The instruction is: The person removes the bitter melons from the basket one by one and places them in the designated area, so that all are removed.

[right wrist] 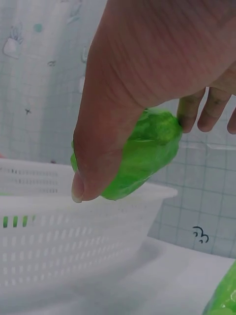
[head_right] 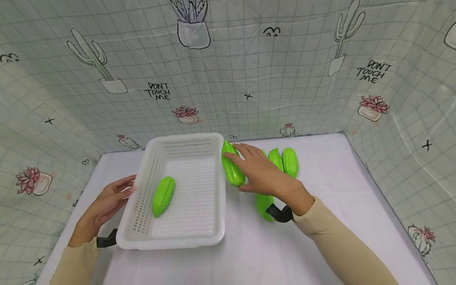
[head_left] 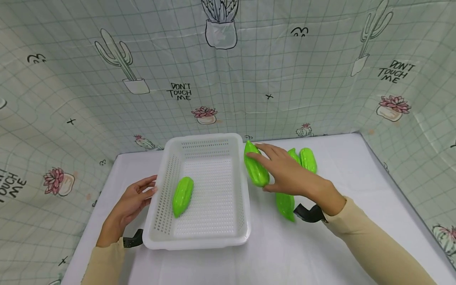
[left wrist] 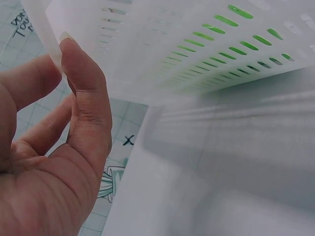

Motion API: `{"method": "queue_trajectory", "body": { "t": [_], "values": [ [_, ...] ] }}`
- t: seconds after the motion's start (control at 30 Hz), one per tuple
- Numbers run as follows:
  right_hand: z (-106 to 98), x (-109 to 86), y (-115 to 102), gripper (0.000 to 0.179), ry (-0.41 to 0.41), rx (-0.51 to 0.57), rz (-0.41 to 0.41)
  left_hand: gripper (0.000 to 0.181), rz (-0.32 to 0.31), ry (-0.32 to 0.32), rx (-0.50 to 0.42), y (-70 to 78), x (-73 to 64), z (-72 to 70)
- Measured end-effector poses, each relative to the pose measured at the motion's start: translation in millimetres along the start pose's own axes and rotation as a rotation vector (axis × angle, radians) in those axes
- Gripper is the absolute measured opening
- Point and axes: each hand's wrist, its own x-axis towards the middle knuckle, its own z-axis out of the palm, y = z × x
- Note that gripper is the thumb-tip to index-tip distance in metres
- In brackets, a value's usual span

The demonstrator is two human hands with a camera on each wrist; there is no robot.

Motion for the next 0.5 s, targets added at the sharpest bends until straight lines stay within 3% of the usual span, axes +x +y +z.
{"method": "queue_trajectory", "body": {
  "t": [0.5],
  "values": [
    [4.6, -38.4, 18.2, 0.095, 0.053, 0.037, 0.062, 0.068, 0.01, 0.004, -0.008, -0.3, -0.2, 0.4]
  ]
}}
